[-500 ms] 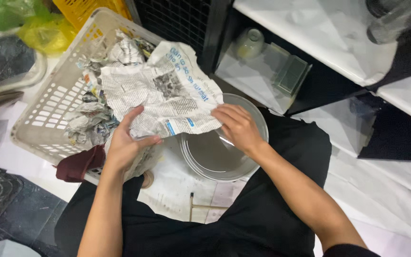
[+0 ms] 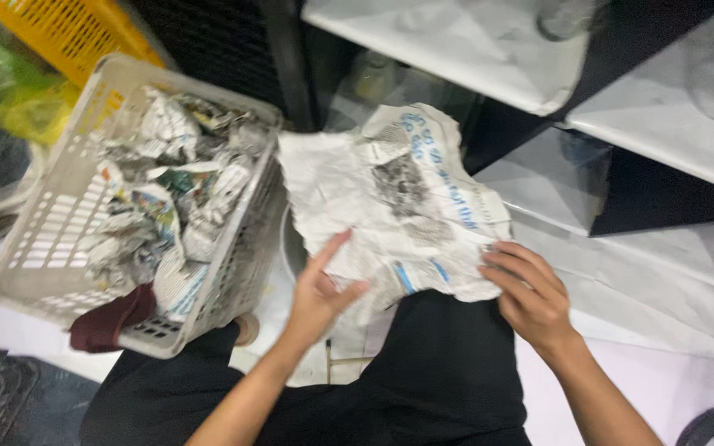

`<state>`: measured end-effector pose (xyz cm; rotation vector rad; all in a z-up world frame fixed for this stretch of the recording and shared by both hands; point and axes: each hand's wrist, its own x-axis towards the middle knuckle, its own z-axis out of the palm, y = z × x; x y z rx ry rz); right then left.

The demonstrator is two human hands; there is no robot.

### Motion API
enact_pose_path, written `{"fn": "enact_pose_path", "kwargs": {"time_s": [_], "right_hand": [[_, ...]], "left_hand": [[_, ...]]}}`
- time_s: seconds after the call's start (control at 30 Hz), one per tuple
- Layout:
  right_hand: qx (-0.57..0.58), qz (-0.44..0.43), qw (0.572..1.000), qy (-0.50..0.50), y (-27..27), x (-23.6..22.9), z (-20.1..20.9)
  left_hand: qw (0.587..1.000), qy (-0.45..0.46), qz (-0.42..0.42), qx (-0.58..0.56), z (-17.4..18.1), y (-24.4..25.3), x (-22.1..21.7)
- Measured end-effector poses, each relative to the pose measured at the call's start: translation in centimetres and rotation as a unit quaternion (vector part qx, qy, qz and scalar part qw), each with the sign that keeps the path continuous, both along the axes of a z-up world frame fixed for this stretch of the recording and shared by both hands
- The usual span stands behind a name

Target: The person sits on the floor and wraps small ceramic items, including a mug, a small bowl, and a glass, using crumpled newspaper. They retrieve each item from a nearby shelf, wrap it, and place it into a white plastic basket filled with other wrapped items.

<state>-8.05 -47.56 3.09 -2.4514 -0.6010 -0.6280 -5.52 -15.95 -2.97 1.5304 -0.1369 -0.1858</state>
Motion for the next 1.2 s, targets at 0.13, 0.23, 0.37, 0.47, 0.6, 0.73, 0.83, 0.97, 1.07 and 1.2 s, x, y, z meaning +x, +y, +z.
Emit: {"fn": "enact_pose_path", "kwargs": {"time_s": [0.13,0.23,0.37,0.47,0.6,0.73,0.83,0.97,1.07,1.2], "right_hand": [[0.030,-0.083,0.995,0.038,-4.1,-2.5,-0.6],[0.054,-0.111,0.990,0.067,-6.2,-3.1,-1.4],[0.037,-0.095,0.989,0.106,-7.2,-3.7,-3.1],[-0.003,-0.068,0.992,0.107,-6.8,-4.4,-3.6],[-0.024,-0.043,0.994,0.093,-6.3,-4.7,-2.9],[0.020,-0.040,0.996,0.076,-6.8,-1.8,-0.7],[0.032,-0.057,0.992,0.106,-7.4,-0.3,1.4],[-0.036,0.039,0.976,0.210,-8.3,1.1,3.9],[-0.011,0.076,0.952,0.298,-9.1,1.9,4.7],[0.065,-0.053,0.966,0.245,-9.4,2.0,5.2]], "left_hand": [[0.995,-0.019,-0.076,0.064,0.8,-3.4,-0.7],[0.976,0.167,-0.104,0.092,1.9,-4.6,-0.6],[0.991,0.065,-0.101,0.064,2.6,-5.8,-1.2],[0.992,0.059,-0.063,0.091,2.8,-7.5,-1.8],[0.997,0.034,-0.025,0.057,2.4,-9.4,-1.8],[0.994,-0.012,-0.055,0.094,3.8,-9.1,-1.5],[0.982,-0.054,-0.096,0.151,5.3,-9.1,-1.0],[0.970,-0.086,-0.140,0.180,7.3,-9.6,-1.0],[0.961,-0.086,-0.191,0.182,8.0,-10.2,-0.4],[0.933,0.023,-0.260,0.250,8.3,-11.5,-0.3]]}}
